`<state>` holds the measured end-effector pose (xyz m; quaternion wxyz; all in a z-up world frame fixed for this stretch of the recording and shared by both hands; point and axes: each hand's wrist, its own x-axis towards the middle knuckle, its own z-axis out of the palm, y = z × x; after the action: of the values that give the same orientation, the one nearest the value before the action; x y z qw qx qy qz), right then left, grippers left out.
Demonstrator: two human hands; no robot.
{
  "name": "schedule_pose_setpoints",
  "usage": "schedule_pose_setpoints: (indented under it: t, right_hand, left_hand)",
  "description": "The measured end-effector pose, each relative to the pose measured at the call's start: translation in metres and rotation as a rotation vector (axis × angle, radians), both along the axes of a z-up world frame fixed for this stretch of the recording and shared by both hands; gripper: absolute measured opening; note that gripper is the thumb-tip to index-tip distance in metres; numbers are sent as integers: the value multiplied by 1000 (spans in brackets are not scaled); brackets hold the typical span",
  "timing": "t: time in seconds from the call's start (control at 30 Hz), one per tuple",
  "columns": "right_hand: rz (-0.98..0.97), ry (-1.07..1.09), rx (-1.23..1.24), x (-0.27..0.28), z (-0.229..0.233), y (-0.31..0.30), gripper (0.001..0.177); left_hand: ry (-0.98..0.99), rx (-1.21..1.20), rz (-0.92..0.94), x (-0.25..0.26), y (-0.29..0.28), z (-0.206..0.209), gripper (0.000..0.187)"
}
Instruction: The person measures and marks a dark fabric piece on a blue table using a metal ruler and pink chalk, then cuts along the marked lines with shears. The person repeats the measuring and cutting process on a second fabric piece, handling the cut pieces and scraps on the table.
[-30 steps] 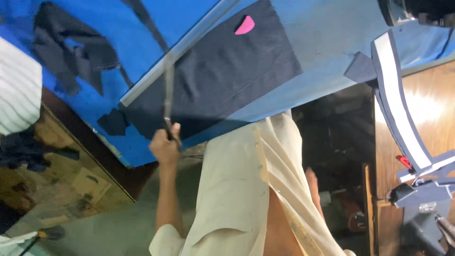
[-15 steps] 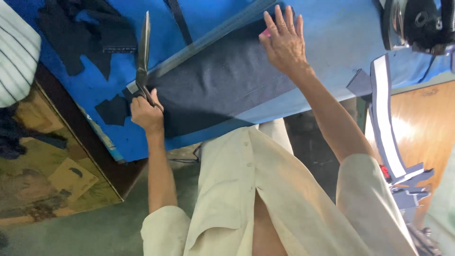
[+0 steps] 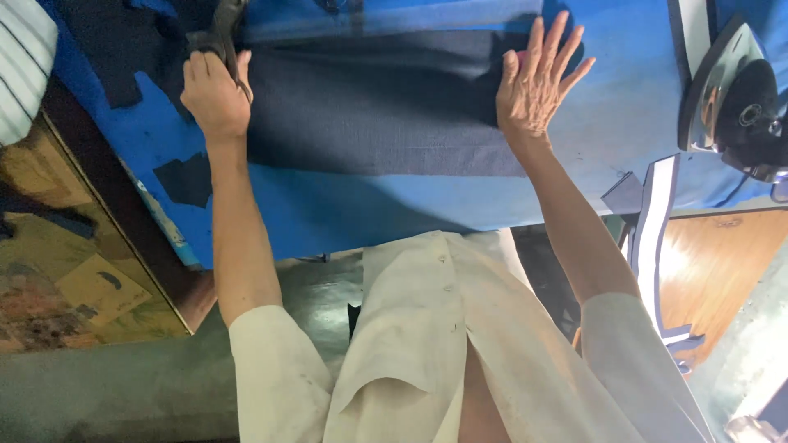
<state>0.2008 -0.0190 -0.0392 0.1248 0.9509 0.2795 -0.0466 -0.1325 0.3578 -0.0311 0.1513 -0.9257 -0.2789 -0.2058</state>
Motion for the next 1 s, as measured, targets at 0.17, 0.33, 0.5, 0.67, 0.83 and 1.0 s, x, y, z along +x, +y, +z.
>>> schedule_pose_setpoints:
  t: [0.17,0.33,0.5,0.67,0.83,1.0]
  right_hand:
    - [33,186,662,9,14,-24,58]
    - [492,226,614,-20,42,-107,56]
    - [614,303,363,-65,8,-185,54]
    - [479,390,706,-45,8,-201,42]
    - [414,465,762,-29,2,-222,40]
    - [489,386,767,-10,-5,-214,48]
  left_hand:
    - [-6,-35,-38,3,-15,31,56]
    - [-133,-348,136,-36,-118,54,55]
    - [-220,-773,424,-61,-293,79,46]
    - [-233,-1260,671,-65,-433,87,44]
    - [-152,-1696,866,-43,-478,126,31]
    - [203,-1868,892,-49,-512,119,39]
